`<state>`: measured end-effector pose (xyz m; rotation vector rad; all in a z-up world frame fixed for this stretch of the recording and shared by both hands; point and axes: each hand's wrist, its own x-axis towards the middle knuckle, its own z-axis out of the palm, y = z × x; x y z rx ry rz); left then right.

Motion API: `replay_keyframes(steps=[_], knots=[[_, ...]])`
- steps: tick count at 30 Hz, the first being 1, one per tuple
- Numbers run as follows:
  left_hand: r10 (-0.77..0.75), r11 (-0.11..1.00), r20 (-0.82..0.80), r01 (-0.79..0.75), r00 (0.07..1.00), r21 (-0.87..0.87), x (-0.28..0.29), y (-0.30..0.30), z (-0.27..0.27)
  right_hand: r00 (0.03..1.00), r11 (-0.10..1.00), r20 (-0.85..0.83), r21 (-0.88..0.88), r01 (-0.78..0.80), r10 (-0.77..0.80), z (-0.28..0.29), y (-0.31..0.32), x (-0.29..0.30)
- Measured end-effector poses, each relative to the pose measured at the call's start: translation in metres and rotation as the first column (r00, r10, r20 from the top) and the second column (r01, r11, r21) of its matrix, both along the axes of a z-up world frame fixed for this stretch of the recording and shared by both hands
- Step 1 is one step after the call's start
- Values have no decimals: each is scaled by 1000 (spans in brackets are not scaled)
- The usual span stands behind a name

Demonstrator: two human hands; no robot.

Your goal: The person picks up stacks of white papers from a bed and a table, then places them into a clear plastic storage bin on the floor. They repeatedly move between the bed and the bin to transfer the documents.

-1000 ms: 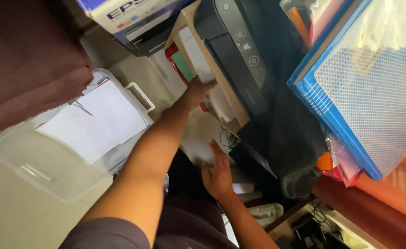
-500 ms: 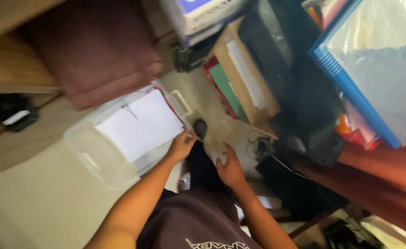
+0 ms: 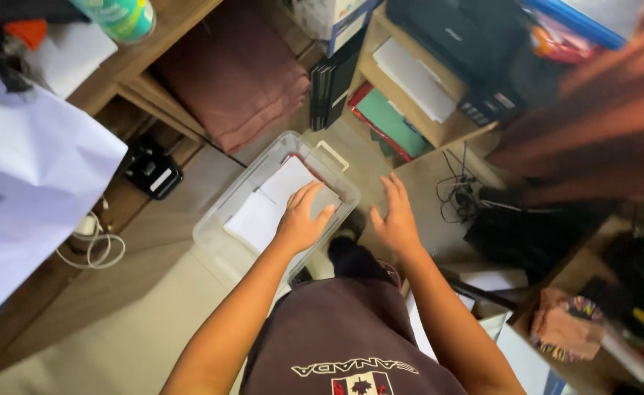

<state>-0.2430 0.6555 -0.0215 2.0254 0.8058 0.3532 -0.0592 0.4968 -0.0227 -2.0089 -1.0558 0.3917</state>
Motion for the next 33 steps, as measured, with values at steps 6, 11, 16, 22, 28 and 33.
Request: replay_keyframes(steps=[6,11,16,22,28,33], knots=[[-134,985,-6,134,991,109,-21,-18,-29,997,994,21,-86,70,-69,-4,-64,-46],[-251,967,-59,253,966,31,-22,-36,8,988,978,-77,-172,121,-136,17,-81,-64],[-388,921,-39,388,921,9,-44,-54,33,961,957,-104,-165,239,-258,42,-102,-95],[-620,784,-65,620,782,-14,-85,-71,27,847,862,-169,-163,480,-503,56,-147,-183],[-723,689,-105,723,683,-52,-125,-102,25,787,799,-139,-122,589,-602,49,-206,-292],[-835,543,-97,840,542,15,-114,-137,21,561,596,-207,-198,778,-802,72,-258,-351]])
